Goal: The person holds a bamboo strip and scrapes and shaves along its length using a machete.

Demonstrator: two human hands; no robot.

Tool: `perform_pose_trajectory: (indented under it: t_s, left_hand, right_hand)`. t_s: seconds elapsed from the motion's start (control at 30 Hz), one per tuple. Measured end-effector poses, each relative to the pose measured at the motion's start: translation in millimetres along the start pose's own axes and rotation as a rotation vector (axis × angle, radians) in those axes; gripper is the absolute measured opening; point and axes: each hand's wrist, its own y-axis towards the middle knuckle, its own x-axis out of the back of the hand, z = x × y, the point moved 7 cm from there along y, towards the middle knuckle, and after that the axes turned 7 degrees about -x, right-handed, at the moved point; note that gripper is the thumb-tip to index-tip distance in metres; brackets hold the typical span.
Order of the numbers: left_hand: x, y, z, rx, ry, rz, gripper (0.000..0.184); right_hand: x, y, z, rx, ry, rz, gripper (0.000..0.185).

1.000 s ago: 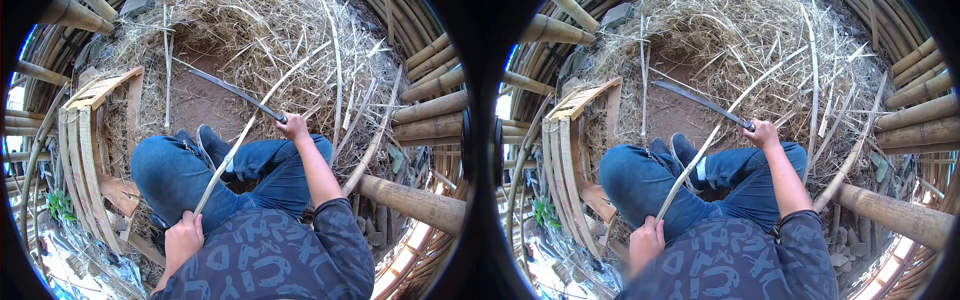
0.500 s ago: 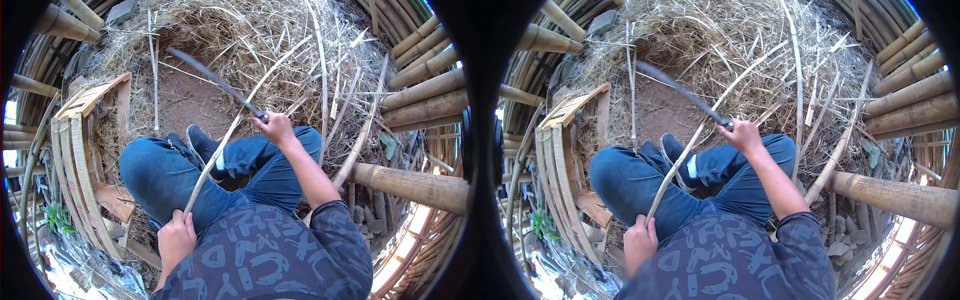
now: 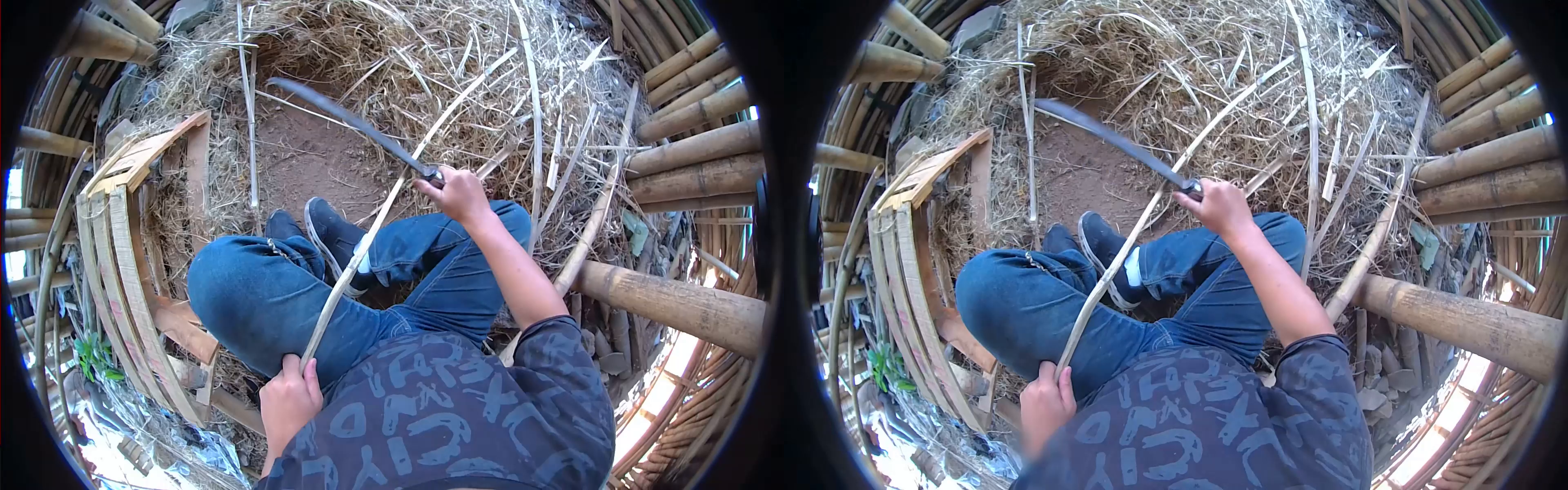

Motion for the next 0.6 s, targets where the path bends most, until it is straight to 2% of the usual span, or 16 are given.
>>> perform_pose_trajectory:
  t_s: [0.07,0.17,0.2,0.23,0.27,0.3,0.33,0.37,0.4,0.43,0.5,0.53,0.57,0.6]
  left_hand:
    - [-1.7,-1.2,2.8,0.0,-0.014,-0.002,0.025]
    - [-0.6,-6.3,5.4,0.025,-0.036,-0.015,0.025]
    - [1.0,-4.1,5.5,0.024,-0.039,-0.019,0.025]
    - [1.7,-2.6,1.1,-0.029,-0.049,-0.022,0.025]
    - [-0.1,-3.2,4.4,0.03,-0.006,0.003,0.025]
    - [-1.5,0.2,6.3,0.074,0.038,0.031,0.024]
    - [-2.0,3.4,-3.7,-0.008,0.024,0.037,0.024]
    - [1.1,-3.6,-4.0,0.085,0.057,0.003,0.028]
    - [6.7,-10.2,-1.7,0.198,0.098,-0.027,0.039]
    - [10.5,-8.0,-10.5,0.174,0.098,-0.021,0.039]
    - [21.2,-4.4,-17.6,0.236,0.025,-0.002,0.036]
    - [17.5,-0.2,-13.5,0.258,-0.023,0.167,0.035]
    - [19.5,0.2,-14.3,0.259,-0.017,0.156,0.035]
    - [18.7,-2.8,-14.3,0.304,0.004,0.177,0.036]
  right_hand:
    - [1.8,-6.2,13.1,0.142,-0.053,-0.006,0.064]
    - [-2.5,8.6,-34.3,0.151,-0.069,-0.046,0.062]
    - [-3.8,15.8,-60.8,-0.041,-0.166,0.009,0.059]
    - [-14.6,19.5,-91.0,-0.147,-0.058,0.055,0.059]
    - [-9.4,13.7,-85.4,-0.111,0.01,0.001,0.062]
    - [1.4,7.8,-71.6,-0.16,-0.008,0.045,0.066]
    - [-8.3,6.4,-71.3,-0.13,-0.009,0.009,0.069]
    - [8.5,-3.0,-48.7,-0.158,-0.026,0.031,0.071]
    - [11.9,-8.9,-36.1,-0.132,0.034,0.021,0.072]
    - [7.5,-11.3,-28.2,-0.089,0.077,0.077,0.07]
    - [13.9,-21.6,-7.2,0.053,0.034,0.004,0.068]
    - [10.9,-20.7,-5.3,0.105,-0.012,0.006,0.068]
    - [8.4,-19.5,-9.3,0.156,-0.063,0.005,0.068]
    - [1.7,-10.7,-27.4,0.12,-0.086,0.061,0.069]
